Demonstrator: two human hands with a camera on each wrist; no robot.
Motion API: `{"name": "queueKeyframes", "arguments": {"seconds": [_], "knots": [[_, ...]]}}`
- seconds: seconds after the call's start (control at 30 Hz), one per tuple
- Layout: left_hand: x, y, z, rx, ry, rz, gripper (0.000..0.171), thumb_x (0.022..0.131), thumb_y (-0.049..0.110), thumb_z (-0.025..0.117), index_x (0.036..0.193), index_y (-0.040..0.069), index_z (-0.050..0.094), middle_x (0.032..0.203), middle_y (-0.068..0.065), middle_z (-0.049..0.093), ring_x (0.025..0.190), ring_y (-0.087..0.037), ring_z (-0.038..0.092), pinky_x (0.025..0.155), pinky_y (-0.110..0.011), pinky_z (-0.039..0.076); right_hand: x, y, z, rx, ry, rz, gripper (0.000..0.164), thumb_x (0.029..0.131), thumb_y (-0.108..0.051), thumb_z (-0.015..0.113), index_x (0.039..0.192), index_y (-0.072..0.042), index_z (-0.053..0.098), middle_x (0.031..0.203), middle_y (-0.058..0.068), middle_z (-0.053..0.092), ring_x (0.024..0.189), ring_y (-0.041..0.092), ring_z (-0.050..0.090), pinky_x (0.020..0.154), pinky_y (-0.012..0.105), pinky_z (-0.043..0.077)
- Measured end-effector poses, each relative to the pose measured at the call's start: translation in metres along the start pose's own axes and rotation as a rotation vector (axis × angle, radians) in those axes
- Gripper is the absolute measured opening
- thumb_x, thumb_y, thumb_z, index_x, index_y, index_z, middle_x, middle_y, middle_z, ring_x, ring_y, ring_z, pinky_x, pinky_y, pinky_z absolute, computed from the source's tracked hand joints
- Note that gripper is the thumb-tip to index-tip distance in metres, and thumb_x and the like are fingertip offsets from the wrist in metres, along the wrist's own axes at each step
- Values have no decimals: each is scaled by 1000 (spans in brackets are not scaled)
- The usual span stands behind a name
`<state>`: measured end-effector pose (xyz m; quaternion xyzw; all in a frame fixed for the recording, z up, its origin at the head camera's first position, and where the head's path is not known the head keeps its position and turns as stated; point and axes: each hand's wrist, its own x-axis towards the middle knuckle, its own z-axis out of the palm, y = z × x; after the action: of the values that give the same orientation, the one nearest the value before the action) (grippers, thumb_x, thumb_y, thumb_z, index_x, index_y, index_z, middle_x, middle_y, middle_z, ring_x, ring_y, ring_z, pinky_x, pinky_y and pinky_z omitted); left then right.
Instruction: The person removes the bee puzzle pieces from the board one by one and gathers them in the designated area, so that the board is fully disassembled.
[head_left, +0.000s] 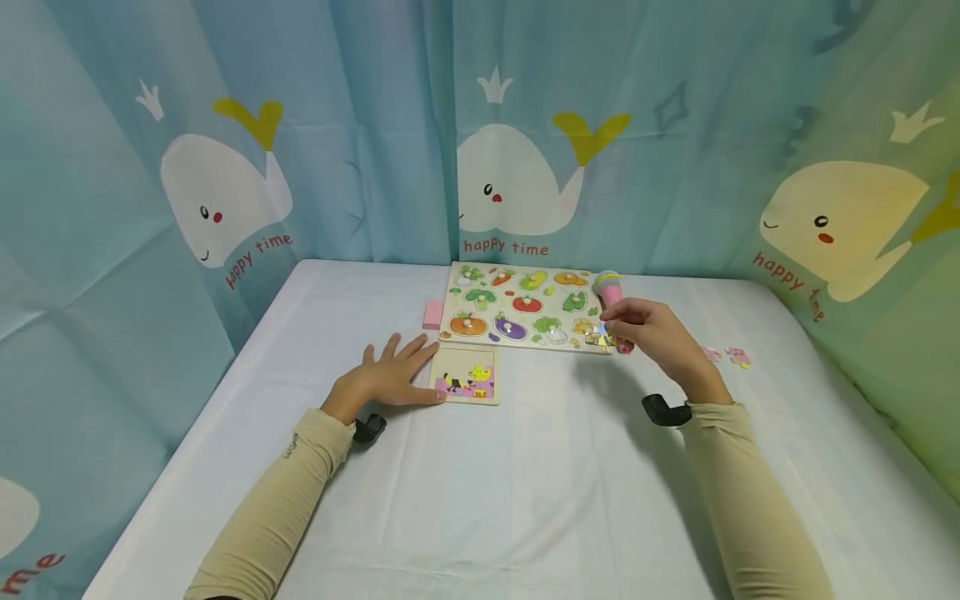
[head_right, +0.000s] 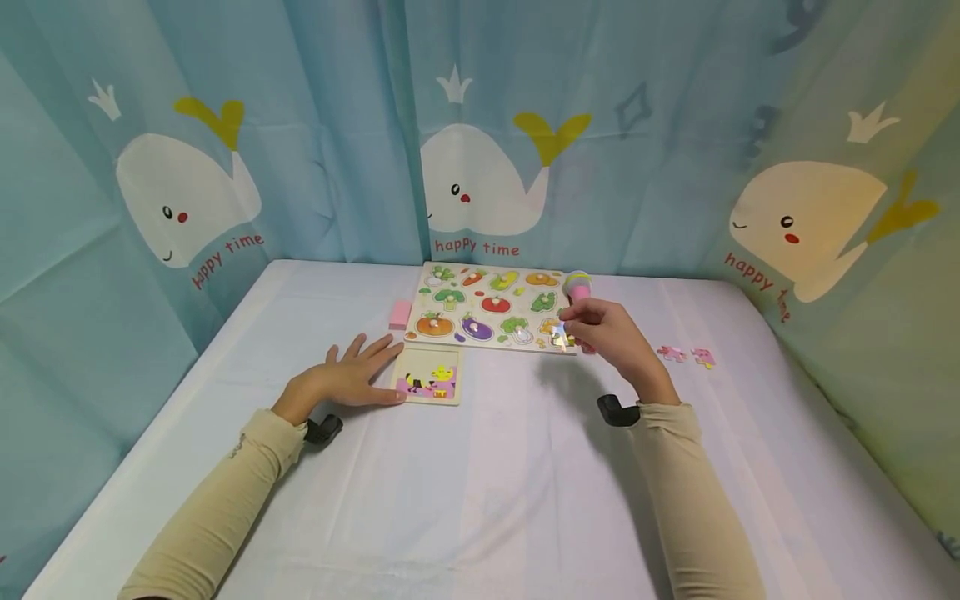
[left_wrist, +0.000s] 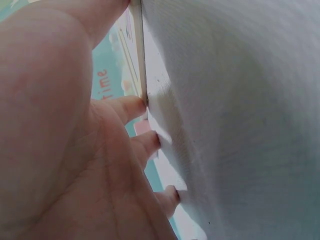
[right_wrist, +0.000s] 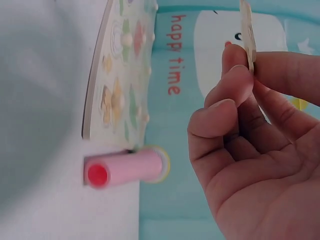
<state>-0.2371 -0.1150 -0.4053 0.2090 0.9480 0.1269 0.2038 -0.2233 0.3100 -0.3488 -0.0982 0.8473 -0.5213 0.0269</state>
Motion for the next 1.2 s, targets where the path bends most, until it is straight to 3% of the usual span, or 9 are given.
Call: {"name": "queueKeyframes", "arguments": {"seconds": [0.3, 0.83, 1.03, 1.2], "knots": [[2, -1, 1, -7, 1, -4, 101, 99, 68, 61, 175, 21, 14, 180, -9, 2, 162, -46, -8, 120, -77, -4, -1, 10, -26, -66, 69, -13, 23, 108, -10, 64, 124, 6, 66, 90, -3, 68, 76, 16, 58, 71, 28, 50], [2, -5, 4, -2, 2, 7, 100, 99, 68, 60, 175, 21, 13, 180, -9, 2, 161, -47, -8, 119, -77, -4, -11, 26, -52, -110, 186, 96, 31, 109, -13, 61, 129, 11, 63, 93, -8, 69, 76, 10, 58, 69, 24, 51], [2, -3, 2, 6, 0, 11, 100, 99, 68, 60, 175, 21, 13, 180, -9, 2, 161, -47, -8, 119, -78, -3, -17, 40, -62, -76, 207, 132, 30, 110, -12, 59, 128, 11, 62, 93, -12, 68, 78, 9, 57, 68, 24, 50], [1, -2, 0, 1, -1, 11, 100, 99, 68, 60, 175, 21, 14, 180, -9, 2, 161, -47, -8, 119, -78, -4, -24, 51, -71, -113, 234, 154, 32, 110, -13, 59, 129, 12, 63, 92, -13, 68, 77, 10, 57, 67, 25, 51]]}}
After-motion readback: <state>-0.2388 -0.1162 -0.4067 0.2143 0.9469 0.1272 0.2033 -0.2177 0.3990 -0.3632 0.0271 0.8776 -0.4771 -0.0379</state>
